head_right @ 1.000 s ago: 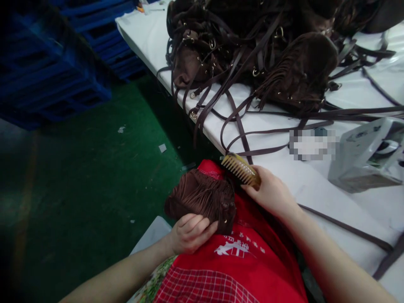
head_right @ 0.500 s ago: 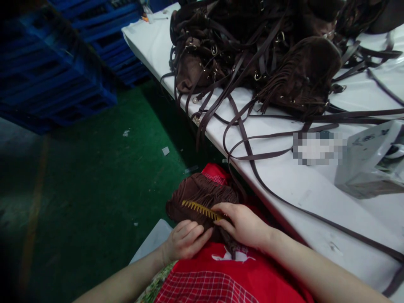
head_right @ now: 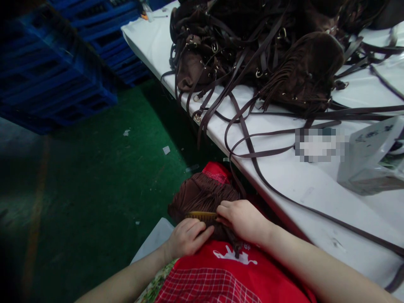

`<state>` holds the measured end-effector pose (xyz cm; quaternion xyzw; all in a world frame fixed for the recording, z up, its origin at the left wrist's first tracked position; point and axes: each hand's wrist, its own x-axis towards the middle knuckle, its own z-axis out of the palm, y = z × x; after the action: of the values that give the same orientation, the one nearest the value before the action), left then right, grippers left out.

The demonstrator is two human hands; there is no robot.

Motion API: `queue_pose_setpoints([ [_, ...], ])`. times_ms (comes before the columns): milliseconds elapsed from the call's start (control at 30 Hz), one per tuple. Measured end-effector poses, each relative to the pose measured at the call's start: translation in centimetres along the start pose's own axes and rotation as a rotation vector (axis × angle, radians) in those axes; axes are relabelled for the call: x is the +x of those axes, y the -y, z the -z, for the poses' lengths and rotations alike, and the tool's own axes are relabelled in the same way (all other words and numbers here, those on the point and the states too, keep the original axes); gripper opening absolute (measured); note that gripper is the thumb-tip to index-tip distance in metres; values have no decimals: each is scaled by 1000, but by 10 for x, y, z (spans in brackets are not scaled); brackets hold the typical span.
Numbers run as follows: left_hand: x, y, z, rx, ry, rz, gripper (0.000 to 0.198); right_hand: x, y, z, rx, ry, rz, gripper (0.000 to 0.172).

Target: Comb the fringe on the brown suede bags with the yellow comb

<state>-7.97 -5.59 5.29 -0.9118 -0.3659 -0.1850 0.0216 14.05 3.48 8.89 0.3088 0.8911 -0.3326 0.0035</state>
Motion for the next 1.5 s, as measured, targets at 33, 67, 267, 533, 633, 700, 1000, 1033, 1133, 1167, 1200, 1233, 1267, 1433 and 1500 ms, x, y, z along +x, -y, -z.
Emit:
queue_pose_setpoints([
  [33, 0, 0, 0, -17, 44, 26, 21, -1, 1, 0, -86, 1, 29, 20],
  [67, 1, 1, 0, -34, 76, 44, 21, -1, 2, -2, -156, 0, 54, 19],
  [267, 1, 2, 4, -56, 24, 54, 20, -12, -2, -23, -318, -109, 114, 18],
  [533, -4, 1, -1, -58, 12, 64, 20, -4, 4, -22, -191, -18, -40, 17],
  [633, -3, 3, -2, -83, 34, 84, 18, 0, 2, -23, -339, -16, -32, 10],
  [700, -3, 3, -2, -94, 43, 83, 18, 0, -4, -25, -408, -39, -29, 9],
  [1000, -1, 4, -1, -211, 176, 125, 20, 13, -40, -35, -492, -88, -413, 16],
  [1033, -1, 5, 0, -278, 216, 156, 20, 14, -40, -36, -478, -92, -417, 16],
  [1133, 3, 9, 7, -673, 286, 377, 30, 16, -37, -33, -482, -159, -409, 24],
  [1167, 5, 11, 8, -842, 272, 501, 40, 15, -36, -31, -496, -196, -402, 26],
  [1200, 9, 13, 9, -1006, 250, 631, 48, 14, -35, -29, -512, -234, -393, 26],
  [1233, 13, 14, 9, -1156, 234, 753, 53, 14, -34, -28, -522, -266, -380, 26],
  [1267, 19, 15, 7, -1285, 236, 858, 54, 13, -33, -27, -526, -287, -365, 27],
  [1433, 44, 12, -7, -1342, 267, 932, 39, 16, -32, -30, -477, -257, -354, 28],
  [1500, 46, 9, -9, -1067, 231, 756, 30, 19, -34, -33, -423, -211, -364, 28],
])
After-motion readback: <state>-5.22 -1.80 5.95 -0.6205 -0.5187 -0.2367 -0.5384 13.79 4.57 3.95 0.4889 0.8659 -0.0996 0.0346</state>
